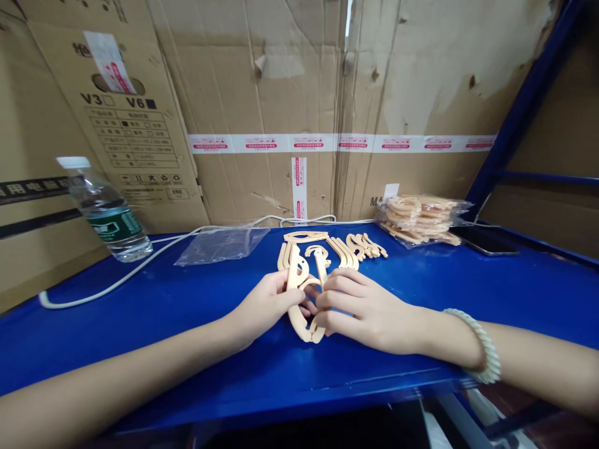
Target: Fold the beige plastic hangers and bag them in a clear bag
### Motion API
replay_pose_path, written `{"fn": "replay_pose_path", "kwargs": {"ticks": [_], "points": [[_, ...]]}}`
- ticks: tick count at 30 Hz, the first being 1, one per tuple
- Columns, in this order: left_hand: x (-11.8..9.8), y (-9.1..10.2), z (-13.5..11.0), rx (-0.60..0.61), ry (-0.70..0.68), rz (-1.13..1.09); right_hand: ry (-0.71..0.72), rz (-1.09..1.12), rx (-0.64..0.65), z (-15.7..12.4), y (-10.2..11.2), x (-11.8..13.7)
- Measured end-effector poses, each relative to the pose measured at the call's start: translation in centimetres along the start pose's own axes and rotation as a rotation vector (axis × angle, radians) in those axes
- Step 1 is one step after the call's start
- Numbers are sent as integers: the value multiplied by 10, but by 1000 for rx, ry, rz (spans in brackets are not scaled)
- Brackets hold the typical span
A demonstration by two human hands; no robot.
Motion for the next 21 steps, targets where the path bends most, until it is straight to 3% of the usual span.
{"fn": "replay_pose_path", "kwargs": {"ticks": [10,17,21], "points": [[-4,5,-2,-52,-58,-113,-24,-314,-43,-2,3,-4],[-4,10,-1,-103,-80,-43,-297,-185,105,-13,-13,-33],[-4,9,-2,-79,-109,27,-355,-67,221,-19,-23,-37]]}}
Point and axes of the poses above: each hand's wrist, its own z-axis towards the middle knuckle, its own y-axis out of the back of the hand, x = y × z, the point moved 7 cm from there along z, towards the middle knuckle, and after that the axes turned 7 degrees about -x, right-handed, at the moved point
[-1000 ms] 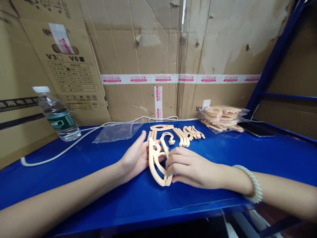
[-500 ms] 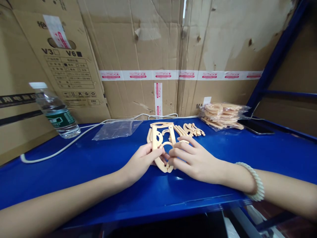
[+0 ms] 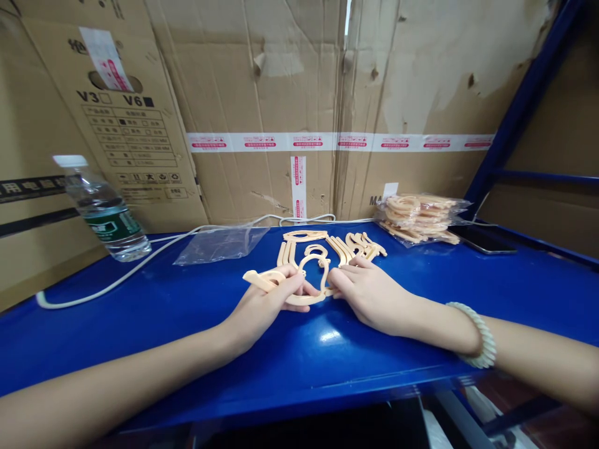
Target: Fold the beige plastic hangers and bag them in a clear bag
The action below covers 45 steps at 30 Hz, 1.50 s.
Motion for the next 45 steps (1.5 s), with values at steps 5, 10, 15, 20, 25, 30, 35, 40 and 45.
{"fn": "replay_pose_path", "kwargs": {"ticks": [5,10,15,20,25,30,35,40,45], "points": [[1,4,3,-63,26,-99,23,-5,9,1,1,3],[-5,1,1,-43,-44,1,100,-54,11,2,5,10],[-6,3,-1,-63,-53,-8,159,-115,-9,1,7,16],[-3,6,0,-125,11,-55,222,-173,-118,0,13,21],[-1,8,2,-164,77,-124,280,-216,-217,0,20,25],[2,15,7,-203,143,-265,276,-190,-302,1,30,13],[5,8,7,-100,144,-130,-17,28,-296,1,31,-43],[6,4,5,-24,131,-120,-42,52,-255,1,20,-66],[5,2,5,23,141,-156,-61,235,-228,7,8,-61]]}}
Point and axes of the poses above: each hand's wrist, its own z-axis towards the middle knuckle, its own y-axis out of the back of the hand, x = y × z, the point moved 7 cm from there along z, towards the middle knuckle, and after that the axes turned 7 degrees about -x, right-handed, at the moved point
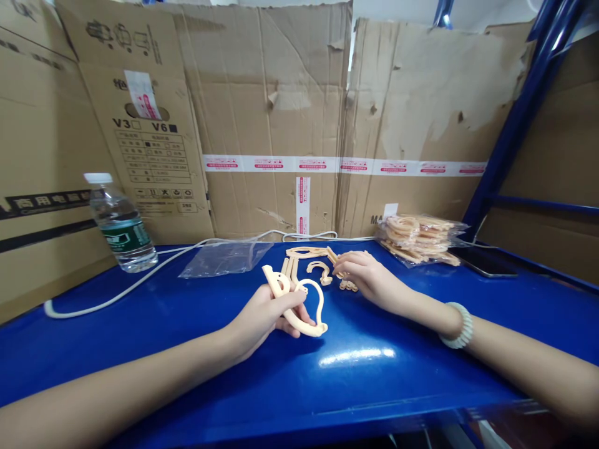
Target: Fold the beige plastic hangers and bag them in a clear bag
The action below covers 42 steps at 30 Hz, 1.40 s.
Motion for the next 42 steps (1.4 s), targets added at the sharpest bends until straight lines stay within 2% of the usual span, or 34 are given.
{"fn": "replay_pose_path", "kwargs": {"ticks": [7,13,26,33,35,39,42], "points": [[0,0,0,-12,24,0,-76,34,132,-5,-15,-7],[0,2,0,-19,20,-14,-124,35,168,-8,-18,-14],[-1,-1,0,30,7,-20,-79,2,184,-4,-13,-7],[-4,-2,-1,16,44,-23,-107,-53,165,-6,-13,-12],[-4,-2,-2,14,56,-5,-113,-38,133,-6,-10,-9],[-2,-2,-1,20,40,40,-134,93,-14,-2,8,10],[0,-4,1,59,-6,83,-36,237,-27,1,16,38]]}}
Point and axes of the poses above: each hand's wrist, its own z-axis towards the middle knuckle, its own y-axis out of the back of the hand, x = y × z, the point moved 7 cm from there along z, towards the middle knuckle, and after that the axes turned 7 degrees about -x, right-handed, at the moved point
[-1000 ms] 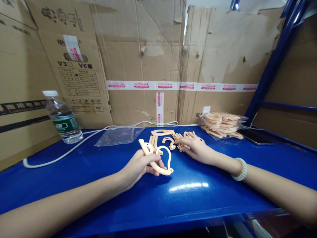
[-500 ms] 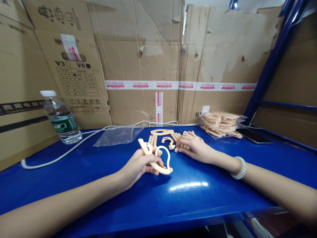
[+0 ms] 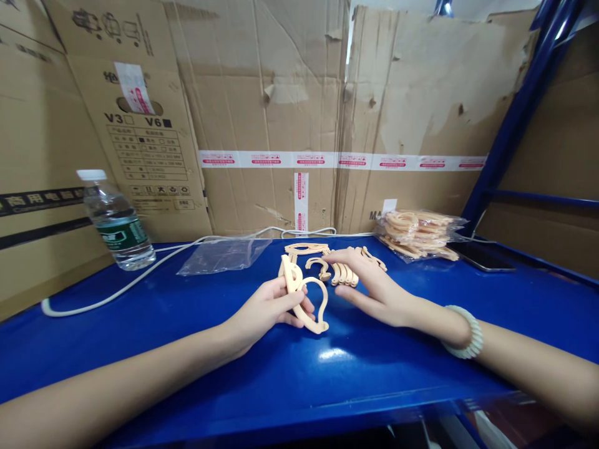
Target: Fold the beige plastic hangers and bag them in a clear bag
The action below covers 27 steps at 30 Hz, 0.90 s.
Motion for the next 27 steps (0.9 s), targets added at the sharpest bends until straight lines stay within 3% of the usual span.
{"fn": "replay_pose_path", "kwargs": {"ticks": [4,9,22,27], "points": [[-1,-2,0,22,-84,86,188,30,141,-4,-12,30],[-6,-4,-3,36,-181,195,308,-80,205,-8,-21,37],[-22,3,-14,-87,-361,269,336,-73,161,-7,-13,41],[-24,5,-14,-123,-385,256,155,84,151,-7,-8,34]]}}
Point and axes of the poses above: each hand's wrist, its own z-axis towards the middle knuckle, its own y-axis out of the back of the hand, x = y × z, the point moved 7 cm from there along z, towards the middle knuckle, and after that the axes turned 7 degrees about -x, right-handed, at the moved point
